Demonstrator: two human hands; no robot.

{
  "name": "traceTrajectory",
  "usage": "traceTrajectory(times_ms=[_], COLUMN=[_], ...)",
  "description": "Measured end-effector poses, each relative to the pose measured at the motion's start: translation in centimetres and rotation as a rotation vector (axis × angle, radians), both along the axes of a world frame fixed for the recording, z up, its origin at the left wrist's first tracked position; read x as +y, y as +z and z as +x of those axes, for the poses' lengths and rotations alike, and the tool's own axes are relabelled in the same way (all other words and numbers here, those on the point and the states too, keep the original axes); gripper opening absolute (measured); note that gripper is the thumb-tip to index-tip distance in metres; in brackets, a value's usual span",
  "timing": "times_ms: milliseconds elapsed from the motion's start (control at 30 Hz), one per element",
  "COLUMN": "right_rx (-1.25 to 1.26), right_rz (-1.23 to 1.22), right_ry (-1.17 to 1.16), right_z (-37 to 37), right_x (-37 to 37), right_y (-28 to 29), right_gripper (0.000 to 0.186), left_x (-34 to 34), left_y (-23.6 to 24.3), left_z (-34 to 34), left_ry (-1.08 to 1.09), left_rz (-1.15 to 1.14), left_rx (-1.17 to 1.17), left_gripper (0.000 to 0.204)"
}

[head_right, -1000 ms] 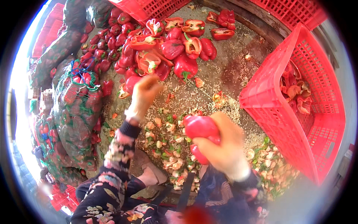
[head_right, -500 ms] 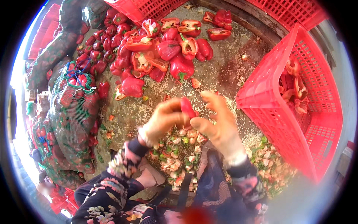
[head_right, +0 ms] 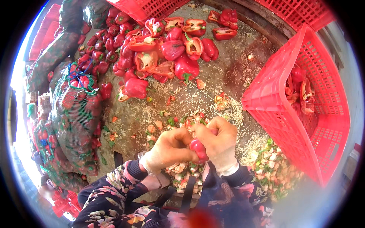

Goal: The person removes the stems and cores from red peppers by hand, pulling them out and discarding them into a pile while placing the cleaned peppers into red plastic crates.

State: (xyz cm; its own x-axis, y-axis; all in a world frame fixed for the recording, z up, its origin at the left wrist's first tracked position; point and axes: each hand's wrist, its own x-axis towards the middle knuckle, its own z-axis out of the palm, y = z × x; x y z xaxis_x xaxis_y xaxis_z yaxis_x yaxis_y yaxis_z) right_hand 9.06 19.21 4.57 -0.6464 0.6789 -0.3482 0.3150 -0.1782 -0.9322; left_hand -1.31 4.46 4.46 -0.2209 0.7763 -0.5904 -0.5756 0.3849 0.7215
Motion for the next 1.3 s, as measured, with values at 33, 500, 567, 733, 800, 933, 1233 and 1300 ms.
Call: traceTrajectory(times_ms=[33, 500, 567, 733, 800, 933, 1233, 1300], right_rx=[0.008, 0.018, 0.032, -0.05, -0.035, 0.039, -0.084, -0.36], right_rz=[0.096, 0.102, 0.009, 0.029, 0.102, 0.137, 1.098, 1.366], right_ry=[-0.012, 0.242, 0.239, 0.238, 0.244, 0.381, 0.087, -0.1], right_z=[-0.2, 0.3, -0.1, 0.1, -0.1, -0.7, 3.3, 5.7], right_x=[0.2, 4.0, 4.2, 4.9, 4.6, 3.7, 8.1, 11.2], right_y=[0.0, -1.1, -1.8, -3.1, -4.1, -4.4, 8.4, 11.6], right_gripper=[0.039, 0.02, 0.008, 0.034, 0.044, 0.051, 0.029, 0.032], left_x=[0.2, 3.3, 4.8, 6.1, 4.5, 2.9, 6.0, 9.2], left_y=[-0.1, -12.7, -15.5, -11.0, -10.8, -5.2, -15.6, -17.0], left_z=[0.1, -16.6, -20.0, -16.9, -12.9, -6.2, -20.4, -21.0], left_ry=[-0.004, -0.072, -0.092, -0.256, -0.035, -0.284, -0.65, -0.801], left_rz=[-0.023, -0.257, -0.259, -0.595, -0.184, 0.184, -0.719, -0.654], left_rx=[0.123, 1.741, 1.739, 1.196, 0.848, 0.807, 1.784, 1.694], left_gripper=[0.028, 0.053, 0.034, 0.032, 0.026, 0.027, 0.051, 0.053])
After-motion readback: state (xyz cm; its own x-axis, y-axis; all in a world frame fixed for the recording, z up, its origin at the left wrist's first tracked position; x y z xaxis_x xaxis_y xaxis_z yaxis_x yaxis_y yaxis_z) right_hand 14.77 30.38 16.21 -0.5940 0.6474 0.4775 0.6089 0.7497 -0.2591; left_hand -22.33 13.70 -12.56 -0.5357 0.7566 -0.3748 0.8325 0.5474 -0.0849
